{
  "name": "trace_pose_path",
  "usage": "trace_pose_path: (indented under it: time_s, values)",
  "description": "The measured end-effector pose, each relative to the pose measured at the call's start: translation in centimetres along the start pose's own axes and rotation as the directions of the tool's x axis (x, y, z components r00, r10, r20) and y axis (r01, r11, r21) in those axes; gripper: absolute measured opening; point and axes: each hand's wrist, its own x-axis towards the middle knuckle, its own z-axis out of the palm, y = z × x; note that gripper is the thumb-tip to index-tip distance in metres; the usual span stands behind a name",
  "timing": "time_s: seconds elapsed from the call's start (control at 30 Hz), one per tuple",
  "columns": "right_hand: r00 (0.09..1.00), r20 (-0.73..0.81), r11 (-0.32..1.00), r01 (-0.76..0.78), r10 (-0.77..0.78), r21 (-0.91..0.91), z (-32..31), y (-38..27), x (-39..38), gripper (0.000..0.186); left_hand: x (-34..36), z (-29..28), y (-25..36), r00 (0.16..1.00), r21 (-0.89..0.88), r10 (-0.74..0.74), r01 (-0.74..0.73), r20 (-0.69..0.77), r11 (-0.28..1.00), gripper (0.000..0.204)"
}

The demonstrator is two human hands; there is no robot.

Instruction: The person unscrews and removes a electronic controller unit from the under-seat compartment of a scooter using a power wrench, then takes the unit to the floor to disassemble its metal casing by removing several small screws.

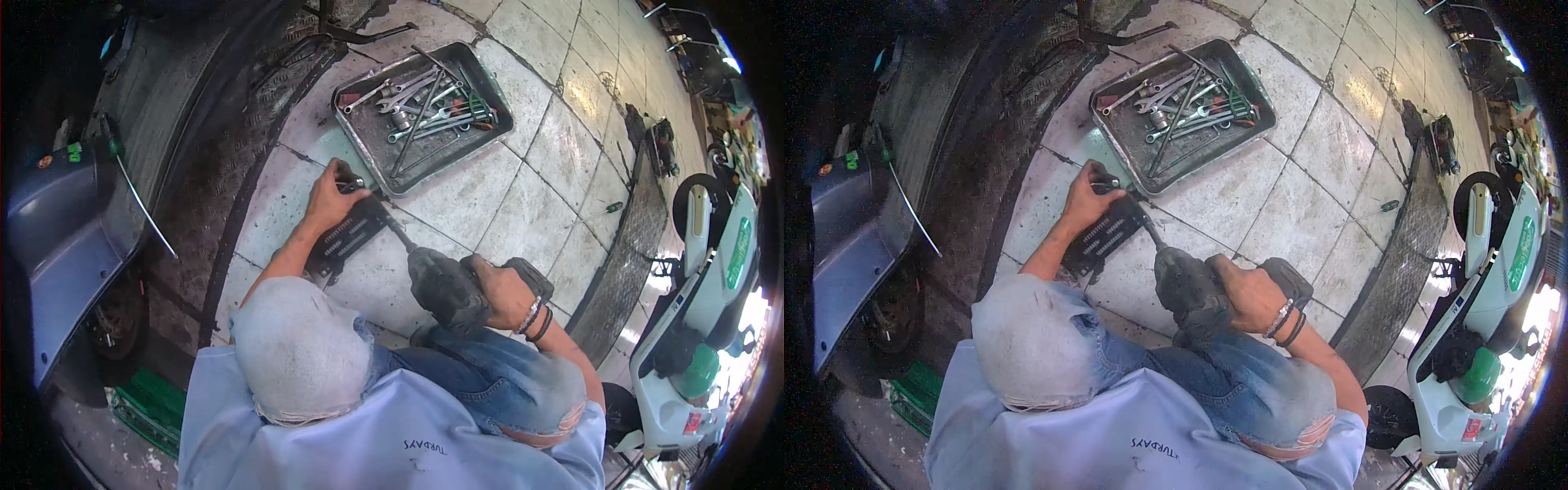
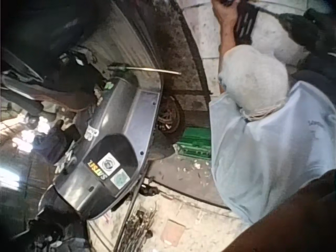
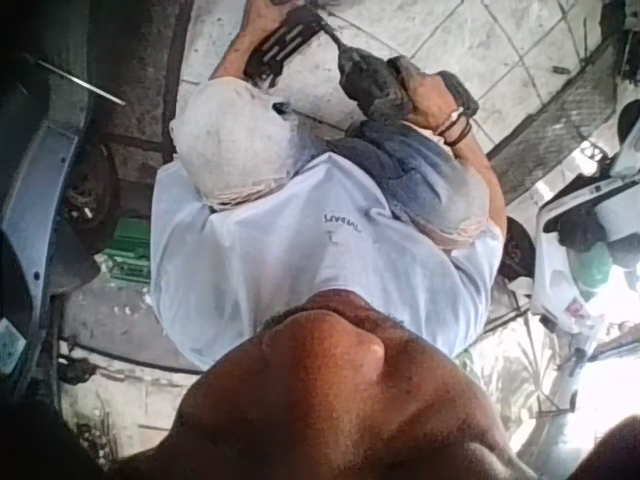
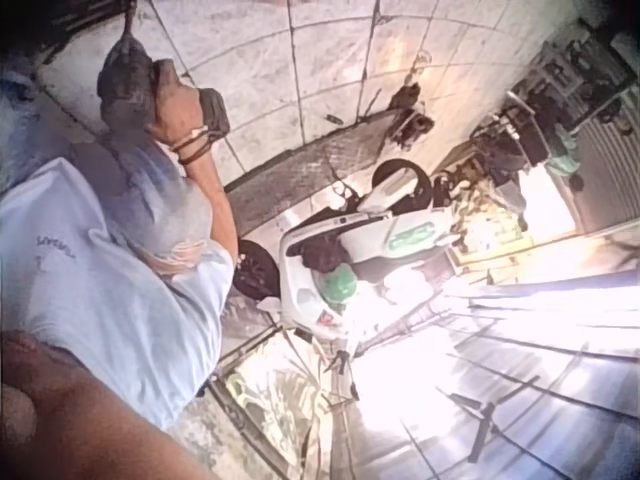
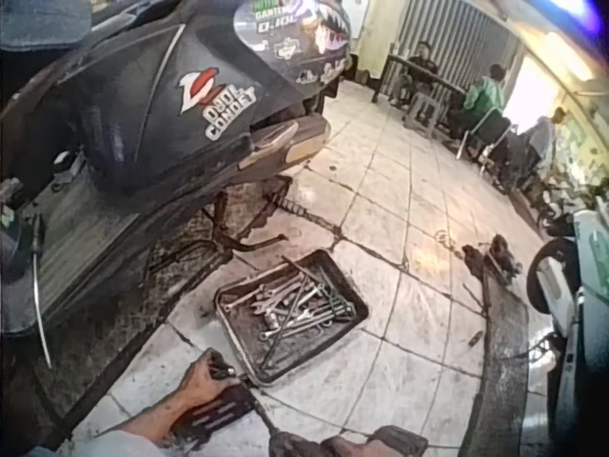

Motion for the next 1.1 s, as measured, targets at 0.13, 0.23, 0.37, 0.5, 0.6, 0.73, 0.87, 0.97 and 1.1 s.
trace_pose_path:
  time_s: [0.13, 0.23, 0.37, 0.5, 0.6, 0.73, 0.87, 0.97, 1.1]
  values:
    - [1.000, -0.023, 0.999, 0.015, -0.015, 0.033, -0.5, -0.5, 0.3, 0.069, 1.9, -2.9, -1.6, 0.956, -0.032, -0.079, 0.073, -0.282, 0.997, 0.056]
    - [0.997, -0.082, 0.993, 0.021, -0.011, 0.114, -1.2, -1.6, 1.1, 0.069, 3.5, -6.1, -6.9, 0.844, -0.160, -0.214, 0.154, -0.491, 0.975, 0.064]
    - [0.992, -0.120, 0.967, 0.075, -0.047, 0.242, -1.2, -2.1, 2.9, 0.065, 3.0, -8.3, -8.8, 0.569, -0.479, -0.411, 0.034, -0.712, 0.877, 0.070]
    - [0.988, -0.132, 0.955, 0.117, -0.084, 0.271, 0.1, -2.0, 4.8, 0.063, 1.4, -8.7, -9.1, 0.598, -0.435, -0.346, -0.005, -0.723, 0.900, 0.059]
    - [0.979, -0.160, 0.956, 0.162, -0.124, 0.246, 1.8, -0.4, 6.3, 0.063, 1.3, -9.5, -8.8, 0.631, -0.376, -0.292, 0.000, -0.719, 0.927, 0.056]
    - [0.982, -0.149, 0.953, 0.151, -0.115, 0.261, 1.0, -1.6, 7.4, 0.064, 1.4, -9.5, -7.0, 0.623, -0.323, -0.348, 0.159, -0.700, 0.933, 0.059]
    - [0.971, -0.099, 0.967, 0.228, -0.217, 0.110, -0.6, -2.3, 7.2, 0.059, 0.9, -7.7, -6.8, 0.630, -0.084, -0.178, 0.176, -0.756, 0.981, 0.078]
    - [0.990, -0.076, 0.949, 0.136, -0.120, 0.283, -0.8, -2.5, 7.6, 0.054, -0.4, -5.7, -6.1, 0.674, 0.081, -0.117, 0.254, -0.729, 0.964, 0.087]
    - [0.981, -0.064, 0.951, 0.195, -0.185, 0.240, -0.3, -2.3, 8.8, 0.049, -0.2, -5.3, -6.7, 0.687, 0.014, -0.107, 0.168, -0.719, 0.986, 0.091]
